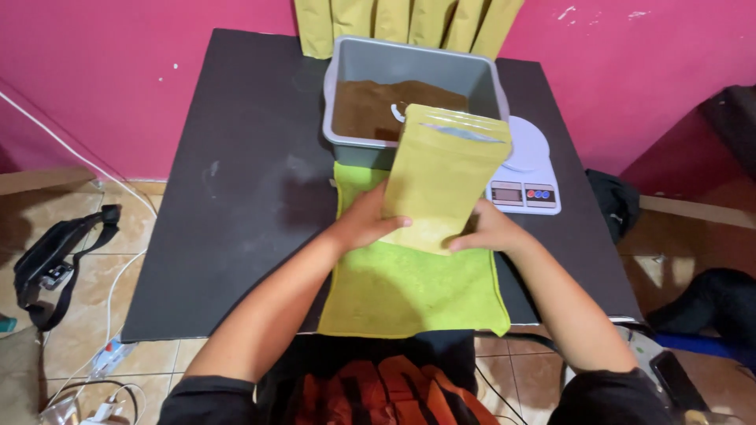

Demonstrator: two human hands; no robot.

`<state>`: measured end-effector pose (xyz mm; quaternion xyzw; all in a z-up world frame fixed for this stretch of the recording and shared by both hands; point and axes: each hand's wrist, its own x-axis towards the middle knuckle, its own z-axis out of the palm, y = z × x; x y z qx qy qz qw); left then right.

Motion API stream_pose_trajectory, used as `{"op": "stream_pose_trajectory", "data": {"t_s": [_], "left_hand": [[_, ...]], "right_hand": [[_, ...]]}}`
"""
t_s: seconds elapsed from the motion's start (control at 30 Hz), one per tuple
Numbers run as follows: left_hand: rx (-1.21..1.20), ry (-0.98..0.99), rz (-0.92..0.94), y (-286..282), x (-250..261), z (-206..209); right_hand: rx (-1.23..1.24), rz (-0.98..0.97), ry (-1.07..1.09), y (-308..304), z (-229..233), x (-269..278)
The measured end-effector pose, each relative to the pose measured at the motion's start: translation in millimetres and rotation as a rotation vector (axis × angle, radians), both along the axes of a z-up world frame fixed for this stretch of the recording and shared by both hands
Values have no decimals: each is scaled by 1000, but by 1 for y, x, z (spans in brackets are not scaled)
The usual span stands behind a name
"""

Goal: Preparing and filling coffee bags by scooping ground coffee directly with the bags and organizing them on a scale.

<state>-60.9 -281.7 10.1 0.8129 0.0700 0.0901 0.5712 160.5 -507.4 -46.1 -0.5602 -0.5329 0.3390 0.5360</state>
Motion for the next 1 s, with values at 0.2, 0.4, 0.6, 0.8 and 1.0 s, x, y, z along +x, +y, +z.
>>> {"op": "stream_pose_trajectory", "data": {"t_s": [0.2, 0.4, 0.6, 0.8, 1.0], "left_hand": [[73, -26, 65, -5, 6, -15], [137, 28, 24, -10, -1, 7], [303, 104, 47, -15, 3, -8], [388, 61, 17, -20, -10, 6], [233, -30, -63, -12, -2, -17]], "right_hand": [[-97, -230, -141, -2, 1, -15], [-65, -290, -197, -1, -19, -3], [-44, -280, -260, -6, 3, -9], [-83, -196, -245, -13, 1, -5], [-74, -125, -168, -6, -4, -26]]}}
